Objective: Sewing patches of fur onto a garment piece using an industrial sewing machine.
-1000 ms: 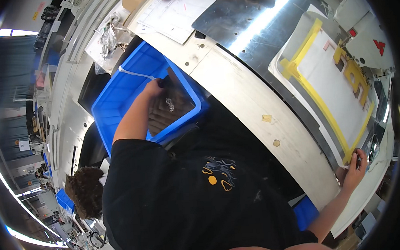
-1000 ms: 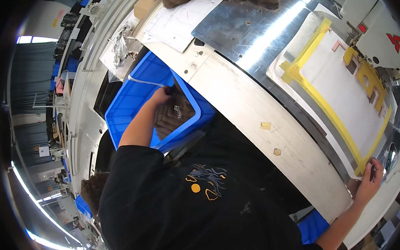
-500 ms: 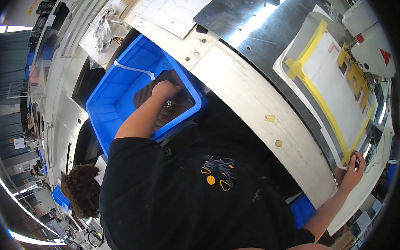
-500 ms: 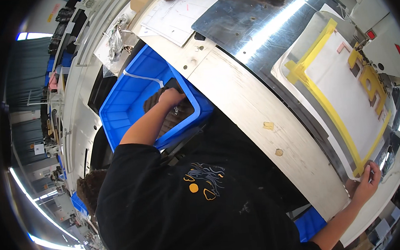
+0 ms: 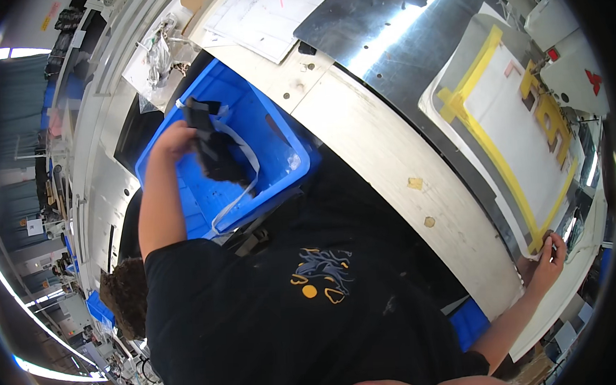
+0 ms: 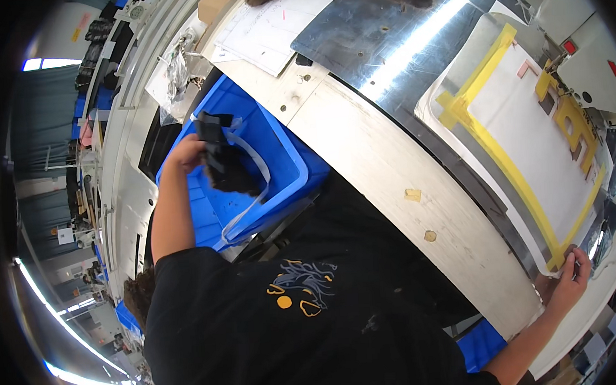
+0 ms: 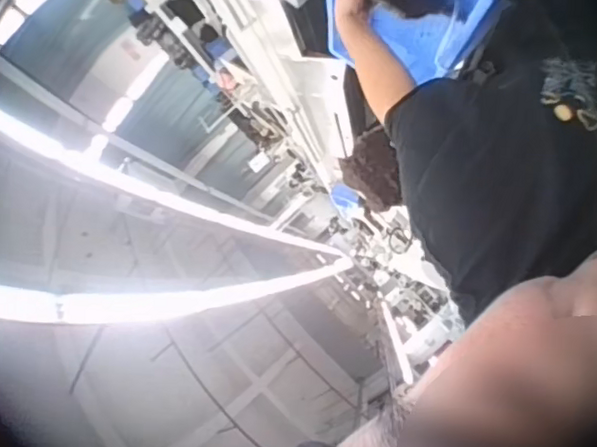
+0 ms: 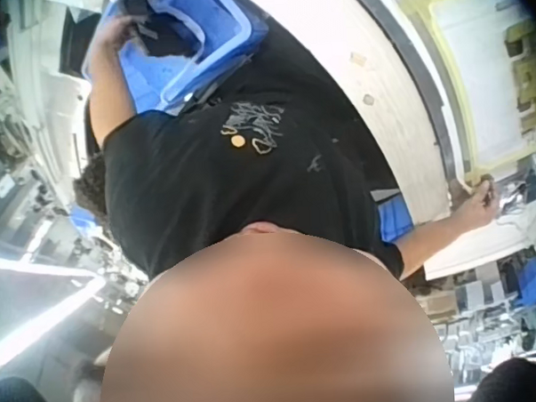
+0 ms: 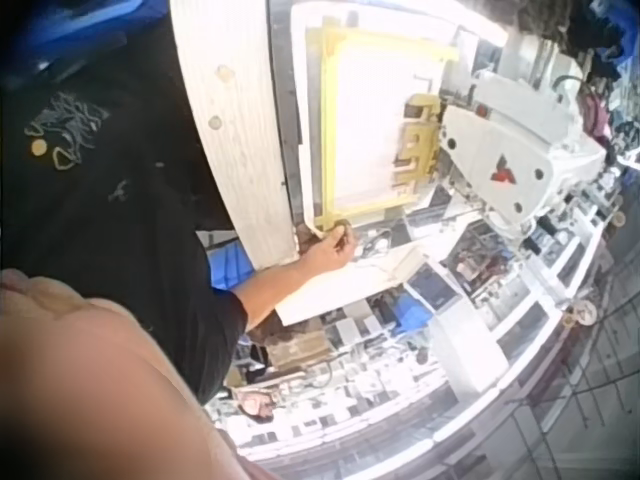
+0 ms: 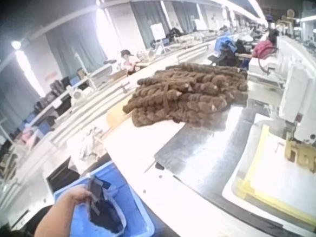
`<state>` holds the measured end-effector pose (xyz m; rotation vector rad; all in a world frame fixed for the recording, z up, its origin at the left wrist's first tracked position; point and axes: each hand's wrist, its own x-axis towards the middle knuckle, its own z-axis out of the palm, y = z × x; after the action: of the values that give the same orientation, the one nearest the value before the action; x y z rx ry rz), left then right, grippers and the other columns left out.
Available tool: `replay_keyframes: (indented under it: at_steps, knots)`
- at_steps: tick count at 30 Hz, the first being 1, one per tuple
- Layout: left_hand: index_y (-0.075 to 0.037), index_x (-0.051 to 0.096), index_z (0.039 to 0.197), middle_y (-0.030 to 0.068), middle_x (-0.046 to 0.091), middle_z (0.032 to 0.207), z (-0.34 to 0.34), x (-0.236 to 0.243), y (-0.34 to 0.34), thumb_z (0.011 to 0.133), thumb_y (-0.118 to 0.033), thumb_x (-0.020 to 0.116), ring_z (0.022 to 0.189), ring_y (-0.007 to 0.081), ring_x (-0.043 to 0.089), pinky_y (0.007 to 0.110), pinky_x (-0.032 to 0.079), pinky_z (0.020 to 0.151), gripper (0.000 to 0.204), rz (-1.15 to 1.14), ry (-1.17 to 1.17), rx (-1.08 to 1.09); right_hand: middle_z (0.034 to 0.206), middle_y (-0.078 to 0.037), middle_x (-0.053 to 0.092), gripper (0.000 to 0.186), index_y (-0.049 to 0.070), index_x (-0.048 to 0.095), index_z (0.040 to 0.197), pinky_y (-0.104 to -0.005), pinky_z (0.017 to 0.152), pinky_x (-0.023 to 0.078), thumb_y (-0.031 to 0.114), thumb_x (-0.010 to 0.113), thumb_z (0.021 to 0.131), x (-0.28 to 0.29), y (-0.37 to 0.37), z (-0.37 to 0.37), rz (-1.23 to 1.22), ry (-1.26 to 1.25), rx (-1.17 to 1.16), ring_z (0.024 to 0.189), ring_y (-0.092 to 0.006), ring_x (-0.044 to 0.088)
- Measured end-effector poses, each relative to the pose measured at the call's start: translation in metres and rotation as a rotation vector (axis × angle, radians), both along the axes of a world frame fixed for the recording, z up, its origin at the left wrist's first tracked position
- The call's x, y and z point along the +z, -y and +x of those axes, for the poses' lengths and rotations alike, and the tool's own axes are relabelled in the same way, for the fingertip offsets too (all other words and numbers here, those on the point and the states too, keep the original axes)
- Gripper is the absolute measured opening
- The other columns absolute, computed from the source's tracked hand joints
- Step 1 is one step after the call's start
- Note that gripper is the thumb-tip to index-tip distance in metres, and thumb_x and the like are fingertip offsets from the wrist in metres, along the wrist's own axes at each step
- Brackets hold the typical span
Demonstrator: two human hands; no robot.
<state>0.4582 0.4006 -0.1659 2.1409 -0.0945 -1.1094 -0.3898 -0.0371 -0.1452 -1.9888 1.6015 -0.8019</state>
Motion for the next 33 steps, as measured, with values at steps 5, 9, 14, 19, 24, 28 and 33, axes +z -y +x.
replay_keyframes:
  at_steps: [5,9,14,19,24,28,33]
  knots:
    - [0.002,0.067,0.118,0.0103,0.075,0.106,-0.015,0.137,0.025,0.088,-0.008,0.066,0.093,0.019,0.074,0.032,0.06,0.083,0.032,-0.481,0.229,-0.027,0.121,-0.008,0.068,0.016,0.001,0.07,0.114,-0.0317,0.104,0.046,0.012,0.066,0.103,0.031,-0.002,0.03,0.07,0.079,-0.049,0.116,-0.0183,0.062]
    - [0.003,0.063,0.126,0.0137,0.072,0.116,-0.091,0.2,0.123,0.089,-0.006,0.064,0.1,0.0201,0.072,0.032,0.058,0.089,0.038,-0.913,0.324,0.016,0.119,-0.013,0.067,0.017,0.0,0.069,0.111,-0.0323,0.103,0.045,0.006,0.069,0.094,0.095,-0.033,0.122,-0.159,0.01,0.311,0.114,-0.023,0.062]
    - [0.004,0.062,0.125,0.0151,0.072,0.117,-0.167,0.187,0.216,0.096,-0.005,0.059,0.102,0.0248,0.073,0.036,0.059,0.09,0.031,-1.023,0.971,-0.441,0.12,-0.018,0.067,0.053,0.002,0.068,0.12,-0.0424,0.094,0.054,0.008,0.085,0.071,0.17,-0.072,0.253,-0.438,0.02,0.692,0.106,-0.037,0.068]
    - [0.003,0.064,0.118,0.01,0.072,0.11,-0.297,0.207,0.307,0.092,0.002,0.066,0.099,0.0177,0.069,0.029,0.053,0.085,0.026,-1.363,-0.076,-0.298,0.129,-0.017,0.061,0.072,0.003,0.061,0.133,-0.0419,0.09,0.051,0.022,0.088,0.069,0.202,-0.096,0.298,-0.737,-0.007,0.746,0.107,-0.0327,0.064]
    - [-0.001,0.059,0.12,0.0054,0.069,0.105,-0.363,0.215,0.332,0.092,-0.003,0.072,0.089,0.0129,0.064,0.028,0.05,0.08,0.03,-1.292,-0.288,-0.431,0.107,-0.015,0.067,0.045,0.001,0.072,0.109,-0.0375,0.074,0.052,0.01,0.08,0.065,0.197,-0.089,0.268,-1.129,-0.215,0.521,0.088,-0.0311,0.067]
    - [-0.005,0.055,0.135,0.0087,0.067,0.118,-0.347,0.186,0.35,0.094,-0.012,0.07,0.107,0.0206,0.065,0.037,0.053,0.091,0.045,-1.559,-0.109,-0.609,0.091,-0.014,0.068,0.035,-0.002,0.073,0.099,-0.0356,0.067,0.056,-0.005,0.078,0.065,0.215,-0.087,0.225,-1.029,-0.007,0.326,0.076,-0.0315,0.067]
    - [-0.001,0.058,0.135,0.0054,0.064,0.124,-0.332,0.203,0.359,0.07,-0.023,0.093,0.11,0.015,0.06,0.032,0.048,0.099,0.077,-0.992,0.094,-0.974,0.088,-0.014,0.069,0.025,-0.004,0.072,0.102,-0.0319,0.068,0.053,-0.007,0.075,0.077,0.224,-0.101,0.184,-0.76,0.142,0.357,0.075,-0.0288,0.067]
